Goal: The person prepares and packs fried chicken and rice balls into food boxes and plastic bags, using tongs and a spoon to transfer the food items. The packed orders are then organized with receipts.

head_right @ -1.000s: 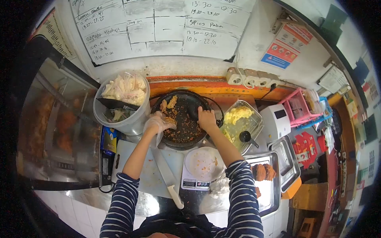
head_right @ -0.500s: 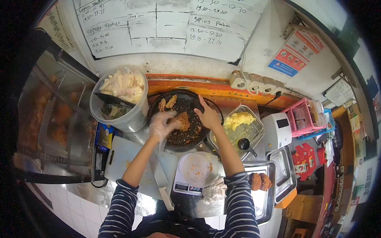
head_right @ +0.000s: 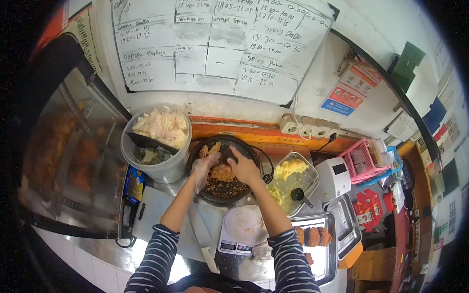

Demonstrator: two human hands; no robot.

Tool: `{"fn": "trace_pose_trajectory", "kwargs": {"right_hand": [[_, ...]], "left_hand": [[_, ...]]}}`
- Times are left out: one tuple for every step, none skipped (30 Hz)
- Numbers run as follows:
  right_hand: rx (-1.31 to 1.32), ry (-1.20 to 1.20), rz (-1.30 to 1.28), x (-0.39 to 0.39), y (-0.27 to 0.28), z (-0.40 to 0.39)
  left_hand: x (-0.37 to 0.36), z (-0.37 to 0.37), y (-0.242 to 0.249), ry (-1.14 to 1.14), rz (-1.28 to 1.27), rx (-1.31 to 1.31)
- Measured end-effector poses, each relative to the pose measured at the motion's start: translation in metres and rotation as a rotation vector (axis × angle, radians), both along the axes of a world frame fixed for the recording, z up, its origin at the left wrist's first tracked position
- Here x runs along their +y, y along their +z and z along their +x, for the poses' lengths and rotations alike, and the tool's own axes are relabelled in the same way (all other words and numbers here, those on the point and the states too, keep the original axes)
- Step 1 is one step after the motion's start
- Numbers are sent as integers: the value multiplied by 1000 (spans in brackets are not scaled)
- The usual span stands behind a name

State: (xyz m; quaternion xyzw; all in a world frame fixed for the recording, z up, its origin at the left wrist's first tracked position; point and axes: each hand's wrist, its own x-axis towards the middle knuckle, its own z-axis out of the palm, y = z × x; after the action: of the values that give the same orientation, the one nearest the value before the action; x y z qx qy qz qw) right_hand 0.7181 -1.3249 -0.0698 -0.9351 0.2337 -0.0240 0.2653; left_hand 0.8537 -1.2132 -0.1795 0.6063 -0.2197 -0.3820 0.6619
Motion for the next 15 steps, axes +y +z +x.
{"fn": "trace_pose_trajectory", "kwargs": {"right_hand": [[-75,-77,28,10,26,-5],[-152,-157,60,16,38,-8],[-223,-201,23,27,33,-10],[-182,-206,8,29,-1,-7],[-17,-172,3,28,-42,-7],[135,-138,-3,36,-50,-3],[192,-162,59,28,-52,1],[201,-156,57,21,-55,0],[164,-91,117,10,-58,-1],[114,-14,158,1,-44,4],[105,-52,175,-3,-33,2],[111,-45,172,2,-10,0],[19,-118,169,10,13,-4],[-75,-196,171,18,30,-6],[-22,-302,238,27,39,-3]], "left_hand": [[4,-9,20,34,-5,127],[7,-12,30,67,-5,252],[4,-6,19,19,-21,248],[0,0,-3,18,-16,253],[-6,6,-25,-42,-44,252],[-6,11,-22,-105,-73,240],[-9,5,-21,-103,-29,250],[-8,1,-22,-96,-32,258],[-10,-1,-34,-143,-53,237],[-14,3,-27,-180,-92,203],[-15,2,-23,-175,-99,203],[-11,-6,-6,-87,-123,237],[-7,-12,1,0,-138,275],[-7,-13,-2,2,-125,283],[-7,-12,-4,0,-165,311]]}}
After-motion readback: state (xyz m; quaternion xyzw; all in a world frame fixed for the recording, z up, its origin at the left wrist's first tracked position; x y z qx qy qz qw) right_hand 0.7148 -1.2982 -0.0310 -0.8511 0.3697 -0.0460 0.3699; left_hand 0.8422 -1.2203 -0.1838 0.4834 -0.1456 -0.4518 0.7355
